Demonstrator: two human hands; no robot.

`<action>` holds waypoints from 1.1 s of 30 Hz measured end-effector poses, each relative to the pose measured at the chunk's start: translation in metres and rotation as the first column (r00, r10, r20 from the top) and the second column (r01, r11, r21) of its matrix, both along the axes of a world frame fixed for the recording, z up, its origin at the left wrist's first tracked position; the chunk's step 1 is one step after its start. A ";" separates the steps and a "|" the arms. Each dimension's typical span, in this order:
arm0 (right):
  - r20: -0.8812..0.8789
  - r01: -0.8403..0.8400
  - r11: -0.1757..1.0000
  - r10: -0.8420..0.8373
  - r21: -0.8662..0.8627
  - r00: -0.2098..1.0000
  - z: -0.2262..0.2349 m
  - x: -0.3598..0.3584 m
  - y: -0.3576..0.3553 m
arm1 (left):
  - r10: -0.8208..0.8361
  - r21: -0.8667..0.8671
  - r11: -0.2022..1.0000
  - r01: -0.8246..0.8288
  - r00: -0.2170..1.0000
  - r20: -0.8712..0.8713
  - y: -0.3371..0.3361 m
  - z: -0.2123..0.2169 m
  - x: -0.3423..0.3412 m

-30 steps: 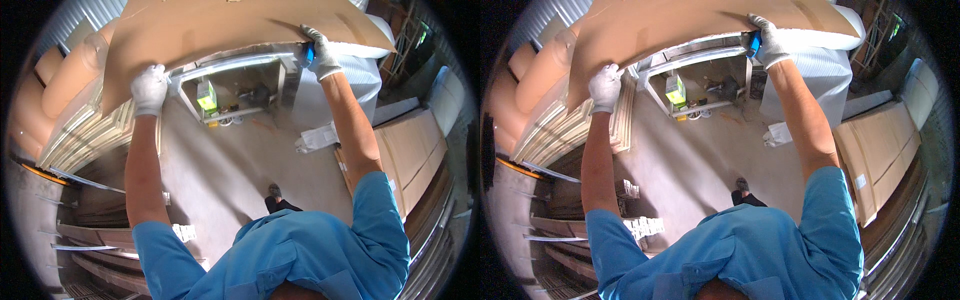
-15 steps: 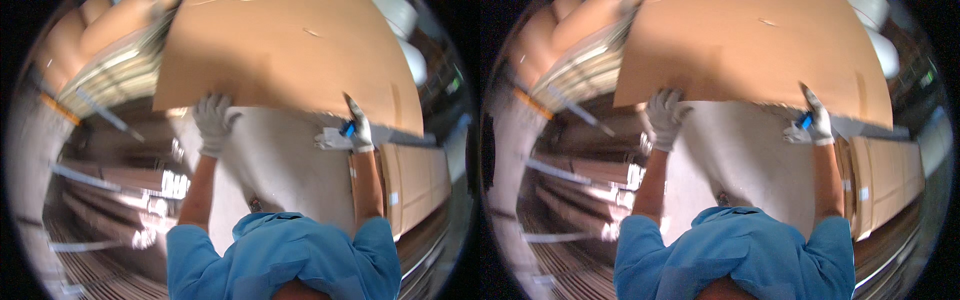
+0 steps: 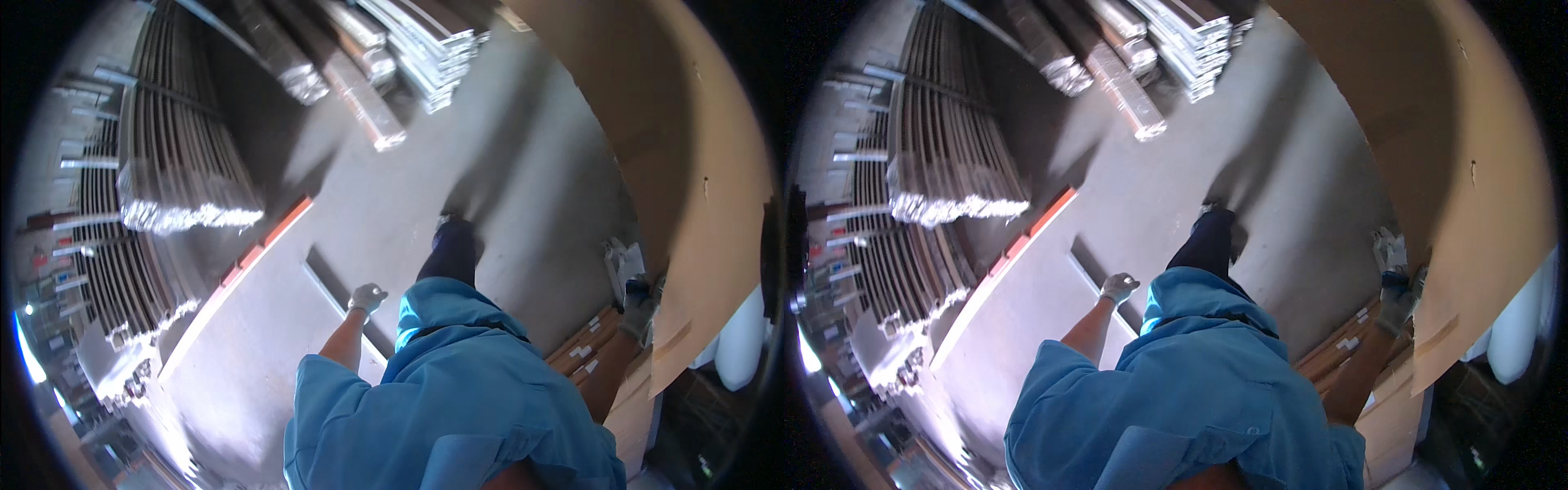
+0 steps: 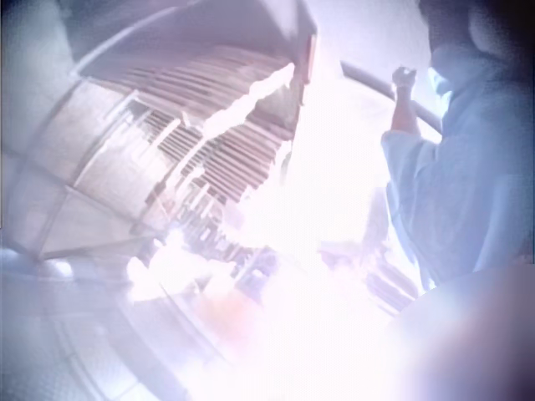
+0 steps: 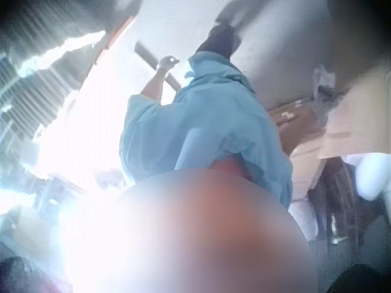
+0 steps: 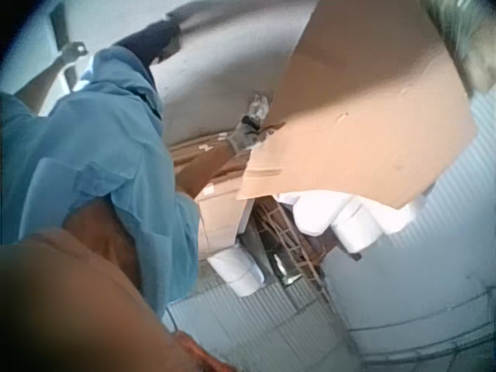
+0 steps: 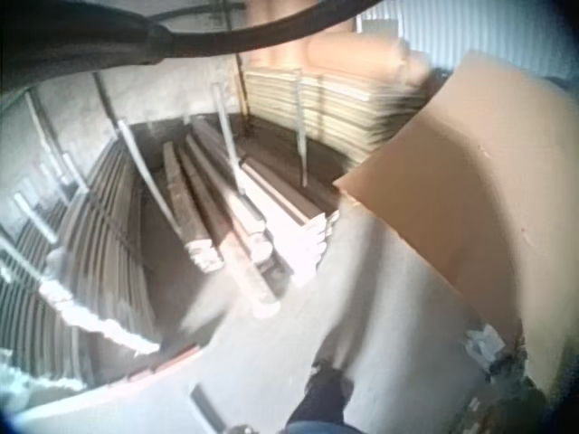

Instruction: The person uses a utility knife to cut a large sheet of brown cardboard placed on the floor. They repeatedly score the material and tear it into smaller pieces, handling the cardboard with gloved hands throughout the process.

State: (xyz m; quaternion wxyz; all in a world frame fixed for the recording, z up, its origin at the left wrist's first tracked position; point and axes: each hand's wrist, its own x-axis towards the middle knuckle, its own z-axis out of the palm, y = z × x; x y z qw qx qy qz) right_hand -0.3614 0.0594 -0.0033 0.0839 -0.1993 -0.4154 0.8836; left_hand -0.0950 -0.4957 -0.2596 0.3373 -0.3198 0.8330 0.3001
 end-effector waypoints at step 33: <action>-0.264 0.145 0.978 -0.102 0.147 0.959 0.062 0.438 -0.378 | 0.488 0.638 0.687 -0.348 0.871 -0.051 -0.354 0.018 0.328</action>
